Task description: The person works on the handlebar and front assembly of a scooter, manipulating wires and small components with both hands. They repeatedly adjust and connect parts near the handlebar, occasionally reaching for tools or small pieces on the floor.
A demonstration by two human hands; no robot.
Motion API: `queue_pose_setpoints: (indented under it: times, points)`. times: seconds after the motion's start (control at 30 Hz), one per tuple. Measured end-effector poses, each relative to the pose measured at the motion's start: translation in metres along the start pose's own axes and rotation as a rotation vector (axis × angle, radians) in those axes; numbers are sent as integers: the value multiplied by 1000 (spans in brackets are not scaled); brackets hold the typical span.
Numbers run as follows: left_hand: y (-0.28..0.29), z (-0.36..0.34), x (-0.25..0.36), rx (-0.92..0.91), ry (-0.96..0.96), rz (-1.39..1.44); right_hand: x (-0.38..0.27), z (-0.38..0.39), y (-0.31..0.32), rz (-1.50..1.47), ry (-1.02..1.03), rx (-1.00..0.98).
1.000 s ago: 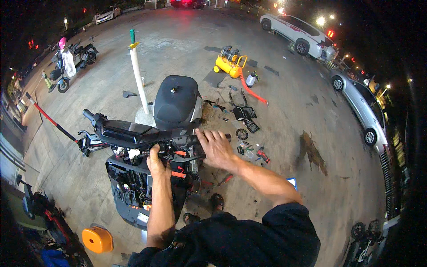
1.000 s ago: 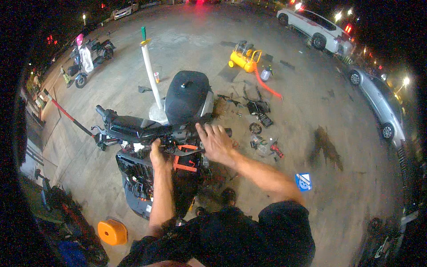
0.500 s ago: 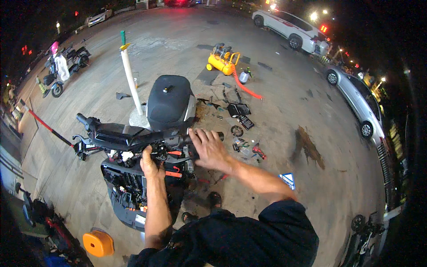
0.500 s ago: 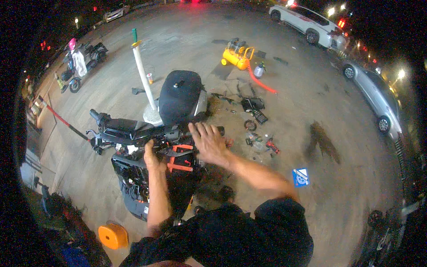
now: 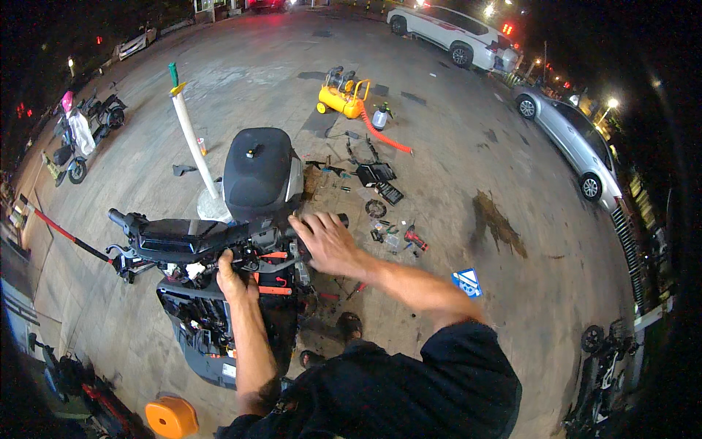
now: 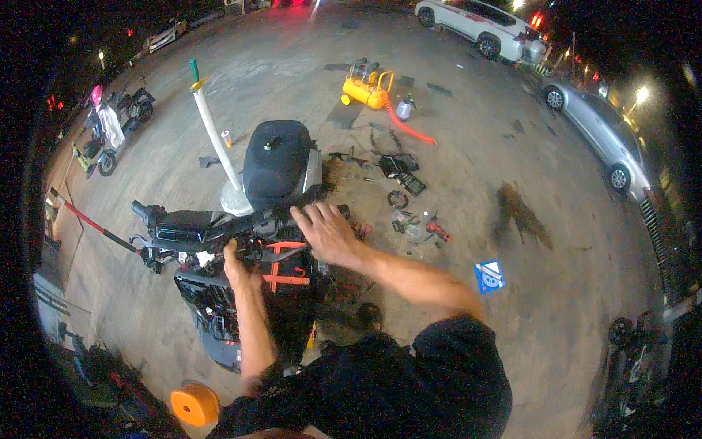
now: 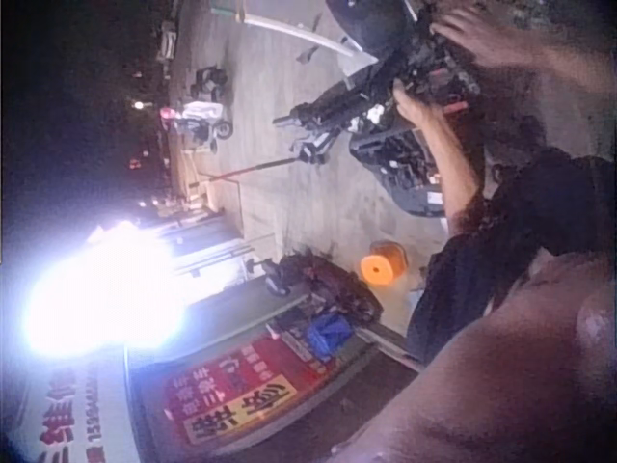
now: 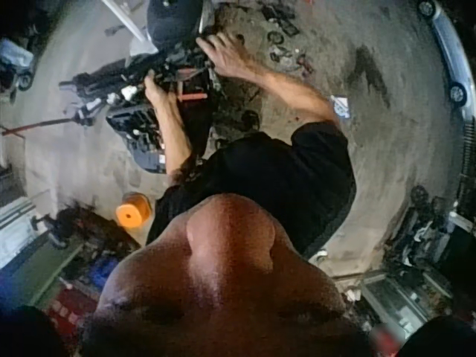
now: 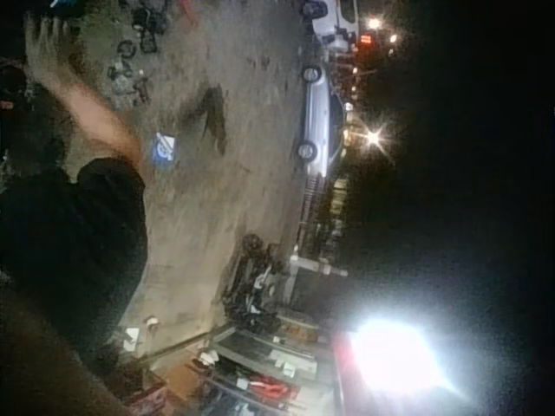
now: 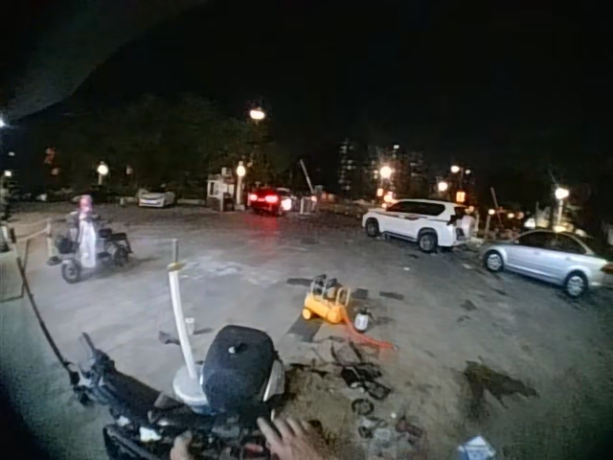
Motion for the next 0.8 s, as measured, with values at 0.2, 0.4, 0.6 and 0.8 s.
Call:
queue_pose_setpoints:
  times: [0.2, 0.4, 0.6, 0.8]
  points:
    - [-1, 5, 6, 8, -22, -19, -11, 8, -4, 109, -52, -27]
    - [-1, 1, 1, 23, -29, -25, 18, -27, -16, 91, 78, -158]
    - [0, 5, 3, -43, 3, 21, -19, 17, 8, 8, -93, 156]
    - [0, 3, 3, -17, -10, 10, 9, -21, -7, 44, -11, -169]
Point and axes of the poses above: each hand's wrist, its own z-axis away from the middle knuckle, its own y-axis out of the back of the hand, x = y × z, the point moved 2 cm from there along -z, towards the middle knuckle, and after that the axes turned 9 degrees about z, right-handed, at the moved point
